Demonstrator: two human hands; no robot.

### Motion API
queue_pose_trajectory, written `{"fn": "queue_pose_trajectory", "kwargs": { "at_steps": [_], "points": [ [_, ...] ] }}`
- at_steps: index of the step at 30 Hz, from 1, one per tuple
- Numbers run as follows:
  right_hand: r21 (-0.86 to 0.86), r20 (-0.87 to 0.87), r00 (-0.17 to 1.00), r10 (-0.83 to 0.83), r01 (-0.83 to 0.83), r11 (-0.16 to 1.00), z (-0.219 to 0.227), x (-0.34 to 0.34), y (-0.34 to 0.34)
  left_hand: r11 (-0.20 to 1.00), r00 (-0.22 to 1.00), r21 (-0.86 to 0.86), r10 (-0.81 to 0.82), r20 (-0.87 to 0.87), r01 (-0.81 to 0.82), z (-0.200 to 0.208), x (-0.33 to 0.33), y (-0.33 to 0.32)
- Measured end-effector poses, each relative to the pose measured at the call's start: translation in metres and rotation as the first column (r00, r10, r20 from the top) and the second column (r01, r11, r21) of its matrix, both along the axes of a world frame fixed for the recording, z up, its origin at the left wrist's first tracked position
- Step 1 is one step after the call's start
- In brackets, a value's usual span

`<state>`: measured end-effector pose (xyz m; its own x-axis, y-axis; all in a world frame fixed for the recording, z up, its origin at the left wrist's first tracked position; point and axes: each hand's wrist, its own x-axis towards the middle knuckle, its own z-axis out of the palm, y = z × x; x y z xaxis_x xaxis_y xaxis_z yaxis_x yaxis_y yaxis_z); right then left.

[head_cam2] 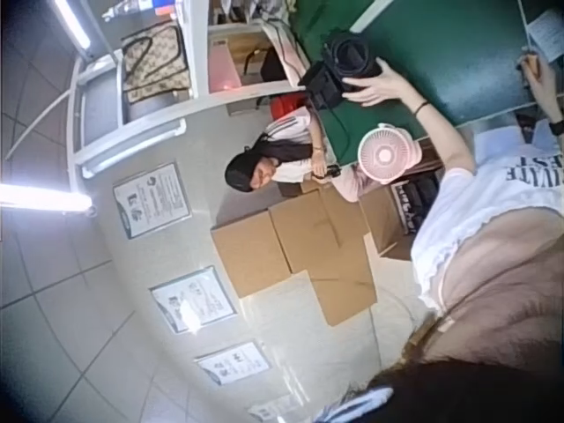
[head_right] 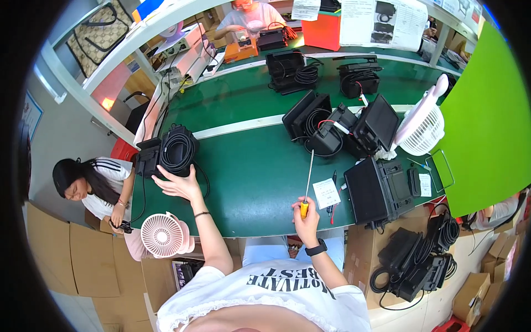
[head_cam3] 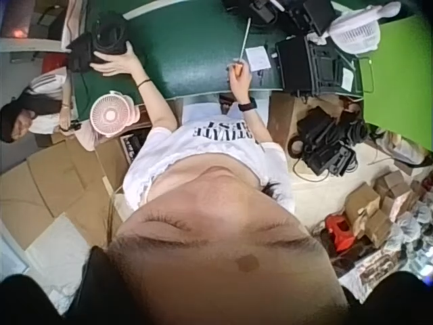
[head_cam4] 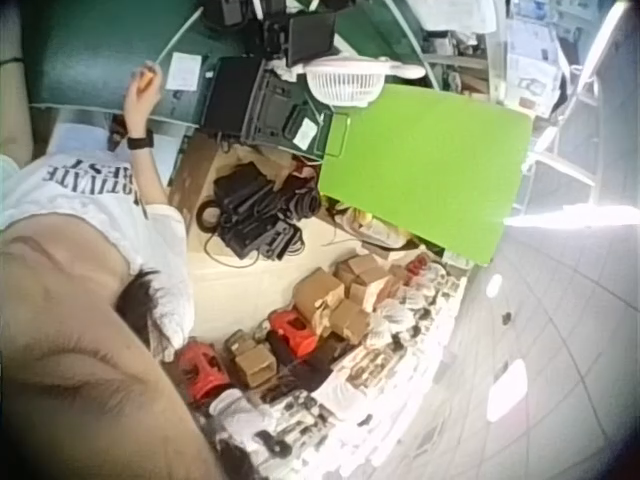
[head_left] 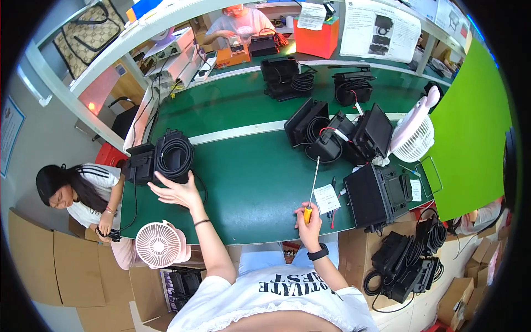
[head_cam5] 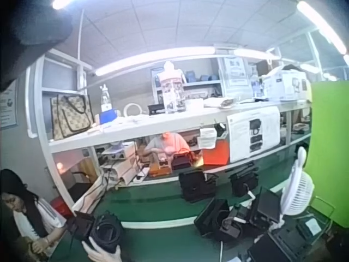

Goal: Assembling and inspecting electronic monitoring units at a workshop station.

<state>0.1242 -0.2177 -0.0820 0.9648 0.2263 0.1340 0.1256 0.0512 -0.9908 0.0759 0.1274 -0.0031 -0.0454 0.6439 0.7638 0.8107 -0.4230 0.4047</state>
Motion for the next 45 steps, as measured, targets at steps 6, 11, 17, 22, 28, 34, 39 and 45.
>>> {"fn": "queue_pose_trajectory", "kwargs": {
  "at_steps": [6, 11, 17, 22, 28, 34, 39, 45],
  "points": [
    [0.040, -0.001, 0.998, -0.063, 0.063, 0.997, -0.005, 0.000, 0.001, 0.500, 0.497, -0.014, -0.856, 0.142, 0.866, 0.010, 0.078, -0.102],
    [0.021, -0.001, 0.999, -0.042, 0.042, 0.999, -0.001, 0.000, 0.006, 0.057, 0.249, -0.311, -0.742, 0.623, 0.949, -0.036, 0.182, -0.159],
    [-0.033, 0.024, 1.000, -0.004, 0.005, 0.999, 0.000, -0.001, 0.002, 0.099, 0.389, -0.483, -0.740, 0.549, 0.870, -0.043, 0.234, -0.168],
    [-0.018, 0.026, 1.000, 0.017, -0.017, 1.000, 0.000, -0.003, 0.001, 0.224, 0.382, -0.321, -0.693, 0.612, 0.920, -0.058, 0.203, -0.147],
    [0.023, 0.012, 1.000, -0.009, 0.009, 1.000, 0.002, -0.005, 0.002, 0.201, 0.230, -0.120, -0.719, 0.656, 0.972, -0.044, 0.118, -0.087],
    [0.068, 0.023, 0.998, -0.065, 0.063, 0.996, 0.003, -0.002, 0.000, 0.206, 0.234, -0.112, -0.824, 0.516, 0.972, 0.008, 0.033, -0.071],
    [0.176, -0.078, 0.994, -0.076, 0.089, 0.980, 0.000, 0.000, 0.001, -0.020, 0.124, -0.169, -0.596, 0.793, 0.985, 0.016, 0.008, -0.057],
    [0.265, -0.041, 0.998, 0.040, -0.028, 0.964, 0.009, -0.003, -0.001, -0.244, 0.043, -0.205, -0.540, 0.841, 0.948, 0.001, 0.027, -0.054]
  ]
}}
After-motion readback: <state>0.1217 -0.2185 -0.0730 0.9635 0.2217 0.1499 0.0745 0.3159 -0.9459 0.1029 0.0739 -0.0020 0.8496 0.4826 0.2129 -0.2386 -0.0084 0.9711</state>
